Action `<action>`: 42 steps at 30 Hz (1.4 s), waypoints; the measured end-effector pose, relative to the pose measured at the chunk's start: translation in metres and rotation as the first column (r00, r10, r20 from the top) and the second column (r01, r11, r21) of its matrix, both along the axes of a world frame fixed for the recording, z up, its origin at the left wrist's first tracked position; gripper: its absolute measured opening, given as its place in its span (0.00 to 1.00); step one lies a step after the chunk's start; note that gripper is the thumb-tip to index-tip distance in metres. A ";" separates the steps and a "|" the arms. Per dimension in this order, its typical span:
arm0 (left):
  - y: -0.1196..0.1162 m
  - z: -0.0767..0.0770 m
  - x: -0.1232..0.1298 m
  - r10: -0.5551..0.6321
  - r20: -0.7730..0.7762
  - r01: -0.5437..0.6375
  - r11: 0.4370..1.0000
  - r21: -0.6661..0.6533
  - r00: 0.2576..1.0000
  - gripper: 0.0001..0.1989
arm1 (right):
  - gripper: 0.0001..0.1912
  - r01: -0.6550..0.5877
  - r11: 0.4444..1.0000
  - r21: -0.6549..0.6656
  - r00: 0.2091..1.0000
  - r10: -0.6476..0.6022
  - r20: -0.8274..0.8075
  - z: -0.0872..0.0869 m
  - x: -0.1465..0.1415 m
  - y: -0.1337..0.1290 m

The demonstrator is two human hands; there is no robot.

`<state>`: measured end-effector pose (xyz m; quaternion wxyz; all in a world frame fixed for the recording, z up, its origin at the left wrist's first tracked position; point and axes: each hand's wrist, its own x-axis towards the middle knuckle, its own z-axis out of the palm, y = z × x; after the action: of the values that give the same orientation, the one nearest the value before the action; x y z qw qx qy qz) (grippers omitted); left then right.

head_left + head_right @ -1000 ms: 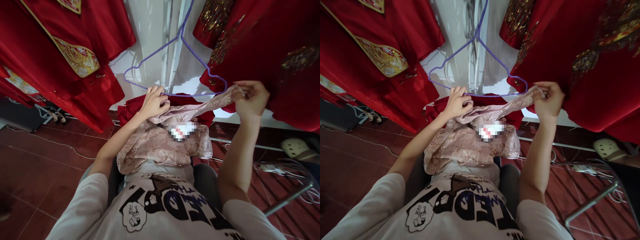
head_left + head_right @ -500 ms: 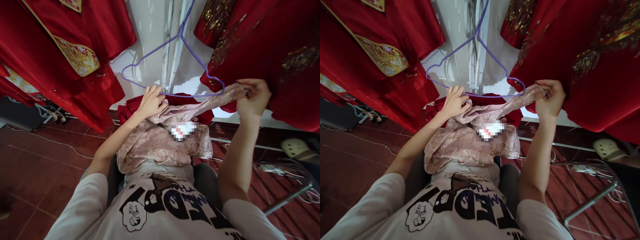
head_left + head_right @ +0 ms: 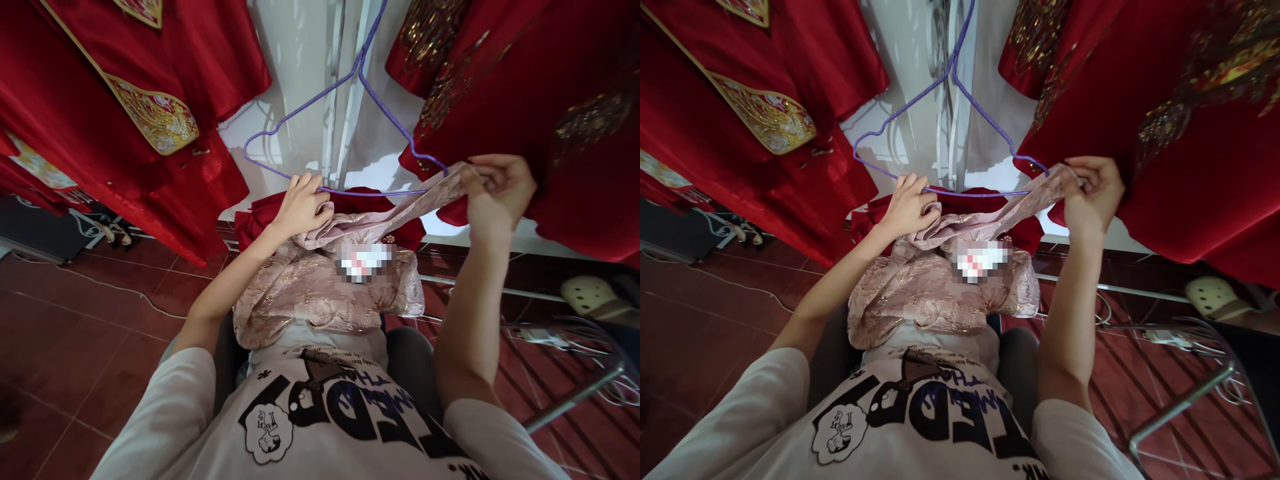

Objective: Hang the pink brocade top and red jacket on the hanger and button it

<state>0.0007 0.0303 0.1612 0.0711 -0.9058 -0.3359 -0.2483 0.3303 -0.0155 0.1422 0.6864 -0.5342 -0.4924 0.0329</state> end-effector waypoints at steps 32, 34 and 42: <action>0.040 0.030 -0.059 0.345 0.467 -0.360 0.931 -0.059 0.814 0.08 | 0.10 -0.007 0.999 0.051 0.926 -0.013 0.378 0.046 -0.048 0.029; 0.068 0.032 -0.088 0.421 0.445 -0.376 0.907 -0.190 0.790 0.13 | 0.09 -0.008 0.999 0.036 0.930 -0.006 0.369 0.047 -0.047 0.029; 0.137 0.025 -0.123 0.567 0.259 -0.390 0.770 -0.505 0.782 0.18 | 0.06 -0.063 0.996 0.067 0.932 0.035 0.362 0.045 -0.044 0.035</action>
<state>-0.1226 0.1668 0.1857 -0.1351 -0.7097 -0.6129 -0.3202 0.2862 0.0192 0.1874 0.6036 -0.4918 -0.6239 -0.0675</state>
